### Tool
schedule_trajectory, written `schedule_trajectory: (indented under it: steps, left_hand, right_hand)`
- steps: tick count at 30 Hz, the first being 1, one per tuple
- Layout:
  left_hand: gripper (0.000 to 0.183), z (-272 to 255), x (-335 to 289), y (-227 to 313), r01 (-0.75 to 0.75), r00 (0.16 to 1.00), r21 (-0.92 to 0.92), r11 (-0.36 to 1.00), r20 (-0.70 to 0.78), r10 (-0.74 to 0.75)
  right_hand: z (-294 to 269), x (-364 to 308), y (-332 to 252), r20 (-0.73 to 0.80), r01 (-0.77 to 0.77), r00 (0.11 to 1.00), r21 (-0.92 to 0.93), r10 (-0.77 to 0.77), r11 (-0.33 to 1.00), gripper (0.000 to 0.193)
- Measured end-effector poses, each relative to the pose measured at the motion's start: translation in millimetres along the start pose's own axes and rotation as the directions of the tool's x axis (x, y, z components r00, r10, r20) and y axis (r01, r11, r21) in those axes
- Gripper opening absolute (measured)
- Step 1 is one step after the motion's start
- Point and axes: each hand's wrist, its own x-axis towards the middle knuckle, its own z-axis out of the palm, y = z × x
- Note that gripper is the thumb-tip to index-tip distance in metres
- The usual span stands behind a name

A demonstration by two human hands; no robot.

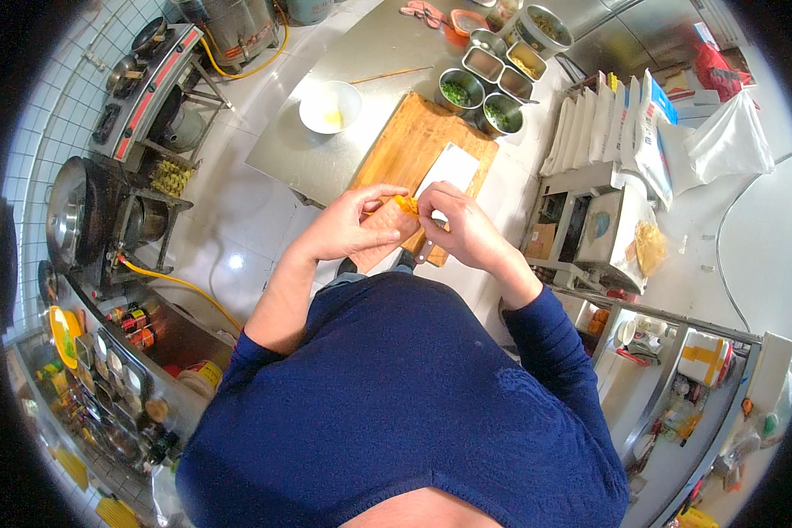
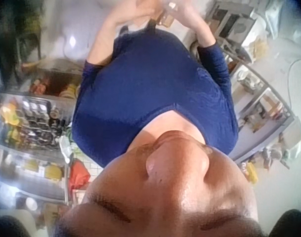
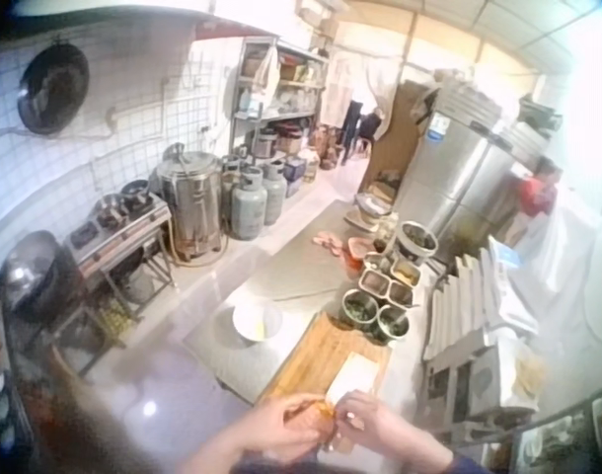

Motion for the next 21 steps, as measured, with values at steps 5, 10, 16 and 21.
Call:
schedule_trajectory:
  steps: [5, 10, 16, 21]
  left_hand:
    - [0.073, -6.3, 0.1, -1.5, 0.075, 0.993, -0.139, 0.988, 0.096, -0.062]
    - [0.075, -15.3, -0.1, 0.3, 0.144, 0.976, -0.284, 0.948, 0.199, -0.088]
    - [0.076, -25.3, 1.9, 3.3, 0.201, 0.952, -0.361, 0.910, 0.292, -0.094]
    - [0.078, -26.1, 5.1, 1.8, 0.189, 0.954, -0.390, 0.901, 0.290, -0.075]
  right_hand:
    - [3.8, -4.8, 10.3, 0.056, -0.221, 0.975, 0.290, 0.214, 0.931, 0.011]
    - [14.5, -8.5, 23.8, 0.113, -0.261, 0.963, 0.618, 0.244, 0.741, 0.015]
    - [26.2, -15.7, 31.1, 0.105, -0.247, 0.957, 0.785, 0.271, 0.568, 0.016]
    - [35.4, -22.2, 32.0, 0.073, -0.194, 0.943, 0.914, 0.325, 0.357, 0.011]
